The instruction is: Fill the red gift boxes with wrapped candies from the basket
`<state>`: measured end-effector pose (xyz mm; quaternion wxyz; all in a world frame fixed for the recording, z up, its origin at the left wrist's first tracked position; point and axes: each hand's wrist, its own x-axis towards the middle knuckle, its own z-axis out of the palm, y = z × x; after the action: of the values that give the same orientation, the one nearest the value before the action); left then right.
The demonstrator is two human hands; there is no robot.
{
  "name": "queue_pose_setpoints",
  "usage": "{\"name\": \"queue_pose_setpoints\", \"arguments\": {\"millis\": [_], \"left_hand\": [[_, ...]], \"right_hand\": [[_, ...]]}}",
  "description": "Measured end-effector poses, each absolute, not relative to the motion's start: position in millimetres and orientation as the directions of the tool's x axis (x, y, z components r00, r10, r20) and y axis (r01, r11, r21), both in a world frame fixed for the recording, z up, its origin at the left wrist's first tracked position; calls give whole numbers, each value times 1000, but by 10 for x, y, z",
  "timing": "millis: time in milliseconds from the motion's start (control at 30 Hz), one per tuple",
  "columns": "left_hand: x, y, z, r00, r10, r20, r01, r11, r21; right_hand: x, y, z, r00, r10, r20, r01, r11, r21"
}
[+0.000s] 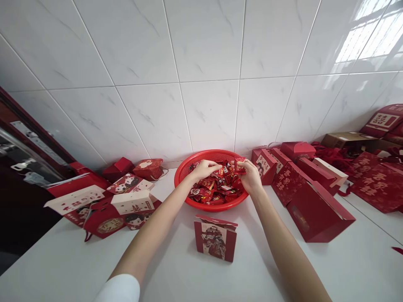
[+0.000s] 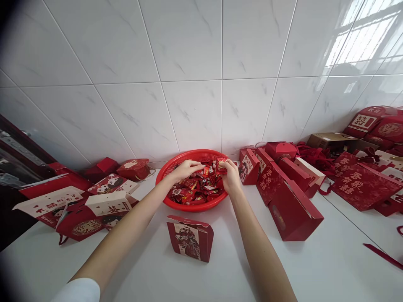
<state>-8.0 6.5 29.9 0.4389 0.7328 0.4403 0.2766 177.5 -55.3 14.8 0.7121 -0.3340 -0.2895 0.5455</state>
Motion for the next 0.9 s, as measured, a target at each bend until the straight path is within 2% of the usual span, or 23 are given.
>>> {"name": "queue_pose_setpoints", "arguments": {"millis": [100,200,367,500,600,667,800,900], "left_hand": [[-91,88,252,457,884,-96,218,-7,976],[-118,93,209,510,854,-106,106,60,993],[-107,103,157,526,850,-28,124,-44,991],[-95,149,144,427,901,74,295,-216,931],[-119,171,161,361,924,125,392,-272,879],[-131,162,182,379,918,115,337,-253,907],[-79,101,226,435,887,158,73,-210,975],[25,63,240,446,878,174,-7,-191,981]], "right_hand": [[1776,-542,136,222,974,54,-571,175,-802],[1775,-531,118,209,977,51,-559,162,-813],[1774,-521,96,202,978,55,-545,159,-823],[1774,-519,90,202,978,60,-530,160,-833],[1772,-522,91,198,978,61,-522,158,-838],[1767,-525,89,199,978,60,-521,157,-839],[1749,-522,74,198,977,78,-481,166,-861],[1739,-527,72,181,979,98,-454,172,-874]]}}
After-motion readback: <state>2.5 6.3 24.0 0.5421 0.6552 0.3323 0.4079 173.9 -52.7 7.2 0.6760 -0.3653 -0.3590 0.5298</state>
